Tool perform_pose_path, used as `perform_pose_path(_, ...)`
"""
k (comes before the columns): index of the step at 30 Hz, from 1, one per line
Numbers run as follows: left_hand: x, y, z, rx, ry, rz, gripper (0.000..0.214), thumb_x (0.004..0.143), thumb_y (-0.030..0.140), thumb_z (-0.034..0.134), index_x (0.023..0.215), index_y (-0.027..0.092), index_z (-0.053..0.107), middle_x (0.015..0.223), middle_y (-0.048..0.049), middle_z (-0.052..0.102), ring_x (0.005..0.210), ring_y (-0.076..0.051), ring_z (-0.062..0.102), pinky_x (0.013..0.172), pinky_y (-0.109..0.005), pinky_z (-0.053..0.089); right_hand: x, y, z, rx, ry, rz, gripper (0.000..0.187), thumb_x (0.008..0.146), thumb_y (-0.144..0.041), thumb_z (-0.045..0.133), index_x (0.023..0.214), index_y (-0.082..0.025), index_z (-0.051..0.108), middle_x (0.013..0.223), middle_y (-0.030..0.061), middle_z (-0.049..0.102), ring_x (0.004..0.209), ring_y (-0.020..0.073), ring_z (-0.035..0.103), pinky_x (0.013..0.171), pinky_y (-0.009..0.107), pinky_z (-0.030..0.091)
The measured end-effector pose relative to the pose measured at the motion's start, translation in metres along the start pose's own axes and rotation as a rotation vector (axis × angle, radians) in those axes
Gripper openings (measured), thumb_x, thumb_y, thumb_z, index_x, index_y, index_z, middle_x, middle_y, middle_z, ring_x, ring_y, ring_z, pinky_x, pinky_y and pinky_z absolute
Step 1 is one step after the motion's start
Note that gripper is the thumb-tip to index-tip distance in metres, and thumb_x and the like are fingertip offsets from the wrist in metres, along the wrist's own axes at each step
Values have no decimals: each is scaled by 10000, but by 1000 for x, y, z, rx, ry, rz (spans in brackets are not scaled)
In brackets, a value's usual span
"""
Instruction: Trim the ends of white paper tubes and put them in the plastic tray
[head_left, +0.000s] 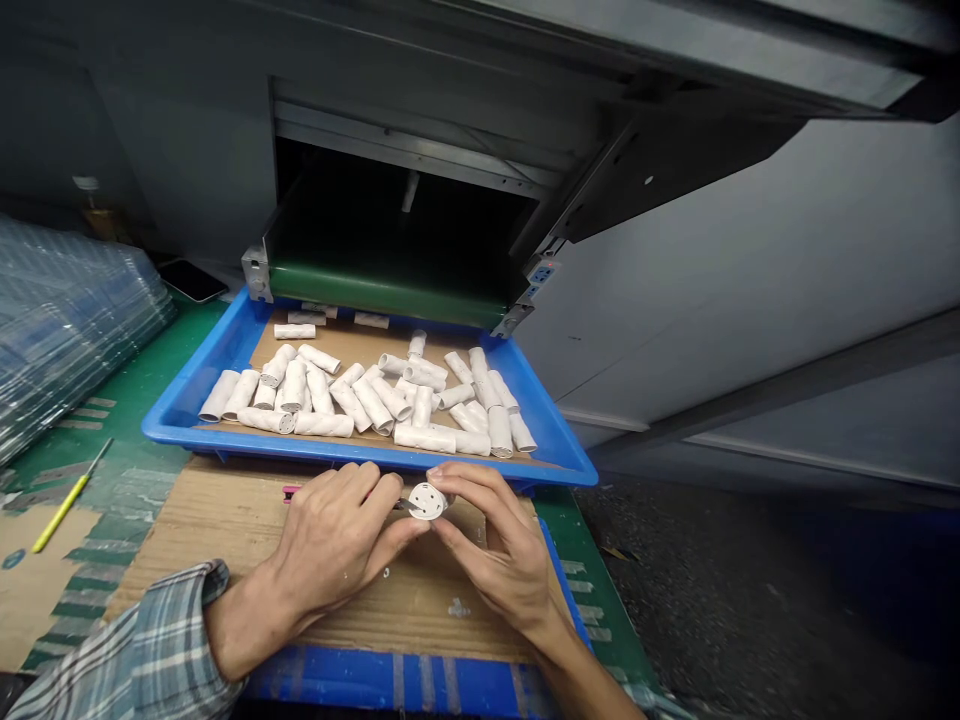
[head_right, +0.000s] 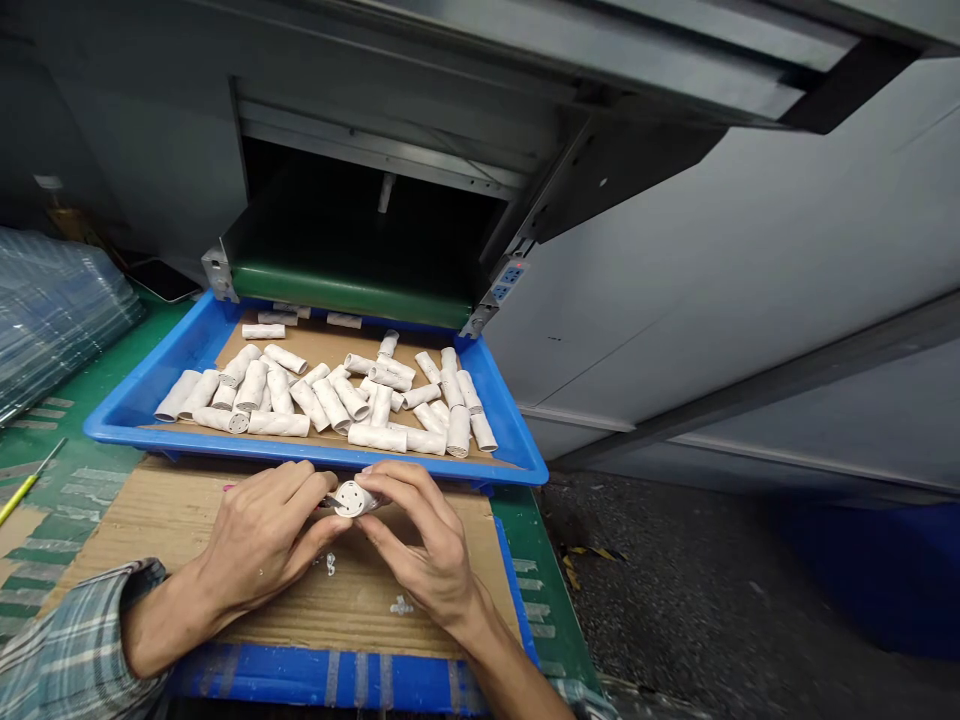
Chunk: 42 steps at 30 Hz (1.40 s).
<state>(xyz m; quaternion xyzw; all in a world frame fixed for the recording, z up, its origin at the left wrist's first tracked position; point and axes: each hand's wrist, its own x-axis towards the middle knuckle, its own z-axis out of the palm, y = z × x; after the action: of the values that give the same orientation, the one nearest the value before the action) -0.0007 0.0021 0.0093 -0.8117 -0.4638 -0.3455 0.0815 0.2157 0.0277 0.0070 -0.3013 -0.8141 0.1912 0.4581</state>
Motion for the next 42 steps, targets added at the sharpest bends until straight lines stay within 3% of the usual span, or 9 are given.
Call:
perform_pose_path(3, 0, 1, 1, -29, 5, -26, 443, 1151, 492, 327, 962, 194, 597, 759, -12, 641, 649, -200, 606, 602, -324, 393, -2, 1, 3, 10, 28, 0, 390, 970, -57, 703, 1307, -252, 687, 1170, 87, 711, 1081, 232, 723, 885, 326, 655)
perform_pose_path(10, -3, 2, 3, -24, 13, -24, 462, 1149, 496, 332, 885, 208, 579, 730, -8, 623, 626, -199, 590, 584, -326, 389, -8, 4, 13, 7, 87, -42, 409, 951, -7, 679, 1288, -237, 646, 1141, 81, 689, 1088, 234, 683, 940, 369, 616)
perform_pose_path(16, -4, 4, 3, -107, -4, -28, 443, 1146, 502, 341, 943, 201, 595, 753, -10, 637, 637, -198, 600, 589, -325, 407, -11, 1, 19, -48, 165, -109, 459, 941, 1, 675, 1324, -242, 607, 1087, 81, 669, 1004, 260, 697, 855, 437, 637)
perform_pose_path(20, -4, 5, 2, -141, -2, -47, 458, 1137, 539, 344, 966, 195, 592, 775, -20, 657, 658, -206, 626, 596, -324, 426, -12, -4, 20, -92, 146, -79, 461, 955, -25, 660, 1355, -244, 600, 1096, 96, 656, 1004, 283, 704, 842, 466, 648)
perform_pose_path(31, -5, 7, 3, -121, -29, -36, 446, 1140, 526, 333, 988, 195, 590, 772, -13, 637, 640, -205, 624, 573, -329, 432, -11, -5, 25, -148, 247, -131, 463, 920, 9, 662, 1308, -238, 605, 1065, 65, 596, 937, 248, 682, 772, 422, 643)
perform_pose_path(42, -6, 8, 5, -145, -43, -31, 425, 1139, 522, 341, 1013, 202, 592, 782, -14, 635, 653, -209, 611, 595, -333, 436, -10, -9, 21, -285, 250, -172, 393, 953, -61, 650, 1279, -270, 583, 992, 46, 603, 858, 245, 680, 679, 416, 618)
